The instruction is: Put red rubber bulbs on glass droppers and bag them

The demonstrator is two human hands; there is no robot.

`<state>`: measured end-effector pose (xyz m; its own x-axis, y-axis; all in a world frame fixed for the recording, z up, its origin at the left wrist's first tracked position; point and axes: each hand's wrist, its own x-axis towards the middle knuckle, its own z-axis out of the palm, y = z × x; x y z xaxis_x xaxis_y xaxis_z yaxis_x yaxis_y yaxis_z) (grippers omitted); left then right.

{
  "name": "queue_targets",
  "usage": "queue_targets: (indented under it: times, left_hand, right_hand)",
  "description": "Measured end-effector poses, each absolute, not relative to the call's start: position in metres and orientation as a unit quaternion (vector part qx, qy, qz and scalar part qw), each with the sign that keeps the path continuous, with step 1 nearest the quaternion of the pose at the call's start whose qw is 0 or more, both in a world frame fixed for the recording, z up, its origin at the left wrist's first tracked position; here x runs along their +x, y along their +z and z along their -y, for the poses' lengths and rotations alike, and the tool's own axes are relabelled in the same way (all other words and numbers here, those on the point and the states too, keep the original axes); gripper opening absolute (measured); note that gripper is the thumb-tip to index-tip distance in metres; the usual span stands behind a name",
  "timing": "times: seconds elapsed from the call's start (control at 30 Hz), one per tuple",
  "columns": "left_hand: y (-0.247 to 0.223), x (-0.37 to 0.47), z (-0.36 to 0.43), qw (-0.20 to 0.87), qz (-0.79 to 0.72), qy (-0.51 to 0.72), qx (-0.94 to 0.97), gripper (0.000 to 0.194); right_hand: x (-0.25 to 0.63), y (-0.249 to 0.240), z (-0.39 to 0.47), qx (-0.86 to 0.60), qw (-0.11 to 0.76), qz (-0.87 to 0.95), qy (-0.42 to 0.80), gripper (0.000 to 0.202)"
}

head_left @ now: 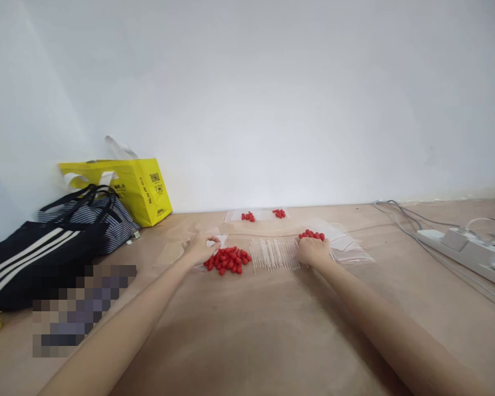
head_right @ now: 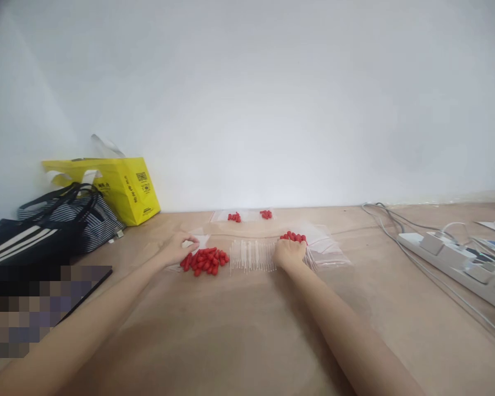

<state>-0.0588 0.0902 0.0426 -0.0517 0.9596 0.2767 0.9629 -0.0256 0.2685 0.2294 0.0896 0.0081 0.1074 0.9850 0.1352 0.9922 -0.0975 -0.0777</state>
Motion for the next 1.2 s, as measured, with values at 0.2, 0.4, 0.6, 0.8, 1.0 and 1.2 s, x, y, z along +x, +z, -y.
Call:
queue_targets:
  times: [0.2,0.4,0.6,0.8,1.0,1.2]
  left_hand:
    - [0.042,-0.034,-0.110,0.003,0.677,-0.116,-0.726,0.017]
    - [0.040,-0.028,-0.114,0.016,0.680,-0.099,-0.726,0.018]
    - [0.054,-0.012,-0.064,0.070,0.635,-0.173,-0.750,0.021]
    - [0.012,0.006,0.004,-0.016,0.431,-0.226,-0.873,0.015]
    - [-0.010,0.004,0.002,-0.017,0.410,-0.264,-0.873,0.023]
    - [-0.003,0.017,0.000,-0.043,0.422,-0.264,-0.866,0.017]
  right_hand:
    - [0.246,0.017,-0.062,-0.699,0.142,0.698,-0.068,0.023]
    - [0.256,-0.011,-0.024,-0.532,0.328,0.780,-0.019,0.012]
    - [0.252,-0.020,-0.013,-0.431,0.417,0.797,0.073,0.015]
    - [0.247,-0.019,-0.009,-0.417,0.400,0.812,0.075,0.029]
    - [0.245,-0.018,-0.005,-0.436,0.401,0.799,0.104,0.020]
    - [0.234,-0.017,0.003,-0.415,0.394,0.810,0.131,0.022]
